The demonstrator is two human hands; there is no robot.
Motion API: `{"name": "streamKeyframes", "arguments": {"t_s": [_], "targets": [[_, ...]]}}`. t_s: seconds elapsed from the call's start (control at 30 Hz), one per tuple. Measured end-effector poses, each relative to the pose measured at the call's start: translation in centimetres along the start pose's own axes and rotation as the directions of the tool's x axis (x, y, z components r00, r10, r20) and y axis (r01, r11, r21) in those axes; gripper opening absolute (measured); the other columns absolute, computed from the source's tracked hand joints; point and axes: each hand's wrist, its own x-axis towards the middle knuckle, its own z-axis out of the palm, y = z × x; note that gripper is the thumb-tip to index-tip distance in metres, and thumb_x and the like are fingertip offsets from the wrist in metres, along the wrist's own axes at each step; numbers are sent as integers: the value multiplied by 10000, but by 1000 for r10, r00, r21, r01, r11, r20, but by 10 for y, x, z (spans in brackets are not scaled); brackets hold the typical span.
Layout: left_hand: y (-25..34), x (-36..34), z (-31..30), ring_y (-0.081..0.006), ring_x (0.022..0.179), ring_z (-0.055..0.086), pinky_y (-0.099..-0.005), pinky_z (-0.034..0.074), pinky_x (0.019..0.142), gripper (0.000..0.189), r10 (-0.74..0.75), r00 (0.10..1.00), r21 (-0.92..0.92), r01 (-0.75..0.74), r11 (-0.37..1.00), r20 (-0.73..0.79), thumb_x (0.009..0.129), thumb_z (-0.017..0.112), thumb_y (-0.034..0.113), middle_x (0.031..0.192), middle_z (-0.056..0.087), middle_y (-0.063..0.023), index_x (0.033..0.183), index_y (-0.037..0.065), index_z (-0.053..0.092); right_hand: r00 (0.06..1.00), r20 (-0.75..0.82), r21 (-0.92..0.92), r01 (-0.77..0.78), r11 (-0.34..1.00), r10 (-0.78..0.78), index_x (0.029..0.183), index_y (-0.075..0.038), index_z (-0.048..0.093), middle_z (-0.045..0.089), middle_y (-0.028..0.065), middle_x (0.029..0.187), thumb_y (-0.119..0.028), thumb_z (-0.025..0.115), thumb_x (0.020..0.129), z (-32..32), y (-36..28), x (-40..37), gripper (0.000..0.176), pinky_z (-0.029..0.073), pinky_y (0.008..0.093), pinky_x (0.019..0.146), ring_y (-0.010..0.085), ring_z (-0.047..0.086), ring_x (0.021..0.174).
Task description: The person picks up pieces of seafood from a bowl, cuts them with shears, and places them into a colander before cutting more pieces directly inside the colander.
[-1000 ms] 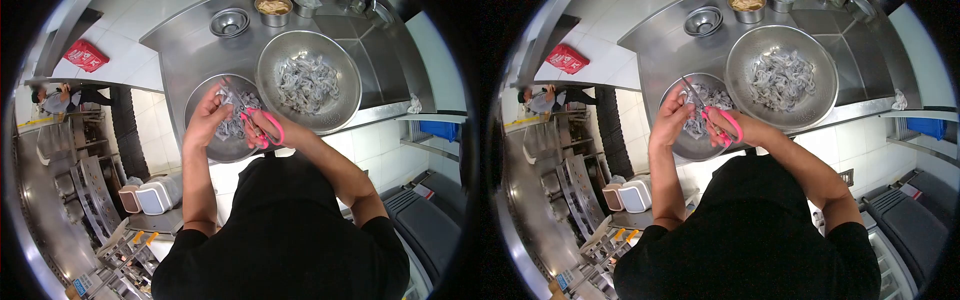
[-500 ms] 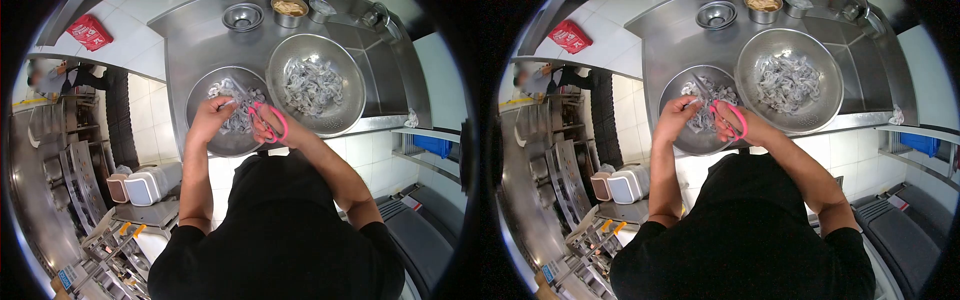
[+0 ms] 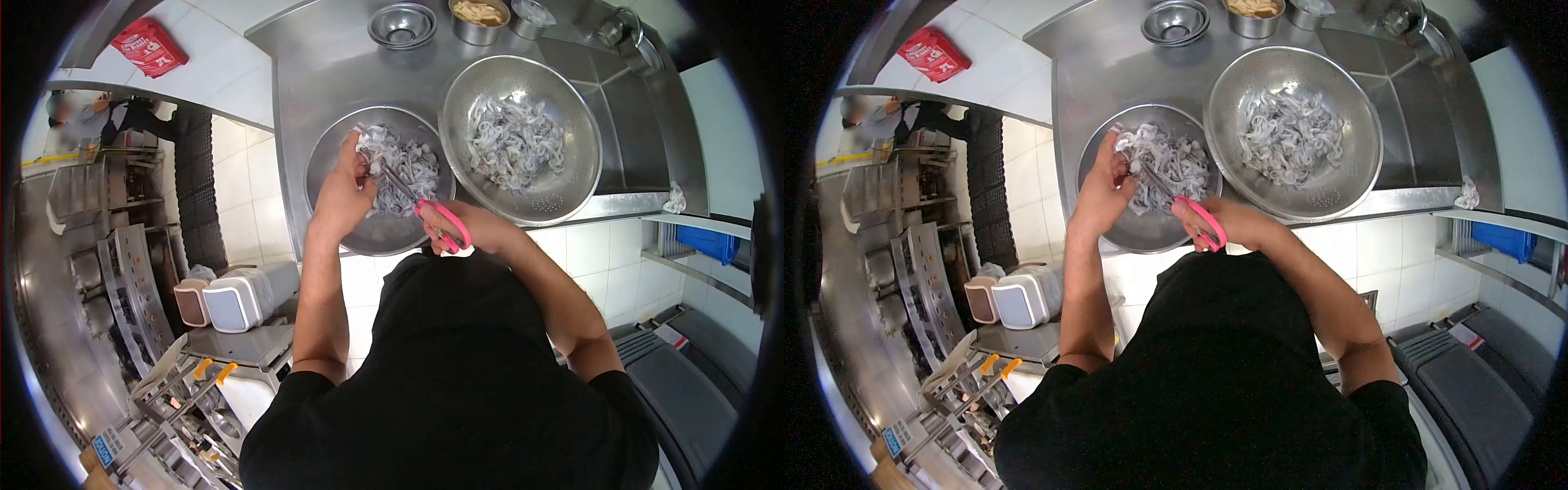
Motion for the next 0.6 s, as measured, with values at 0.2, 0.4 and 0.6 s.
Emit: {"name": "streamKeyframes", "arguments": {"t_s": [0.2,0.4,0.6], "targets": [[2,3,3,-176,1080,643,-308,555,907,843,13,995,-205,6,979,94,943,517,-142,1277,654,-163,1685,105,203,1000,-9,-24,3,1000,-3,739,-87,612,592,26,658,-841,488,953,-4,-3,-8,794,487,289,620,149,651,659],[18,0,2,-133,962,640,-300,555,840,844,-6,979,-300,69,951,205,953,457,-148,1340,624,-150,1701,142,193,998,57,-76,-36,996,40,752,-108,627,613,9,669,-795,544,960,-9,0,-9,723,453,279,600,109,603,636],[22,2,-15,-132,883,658,-294,546,783,871,50,922,-431,131,893,383,942,470,-138,1370,628,-172,1708,161,183,996,90,-50,-6,999,11,767,-109,641,624,-1,679,-709,575,998,-12,6,-10,647,430,276,584,97,574,613]]}}
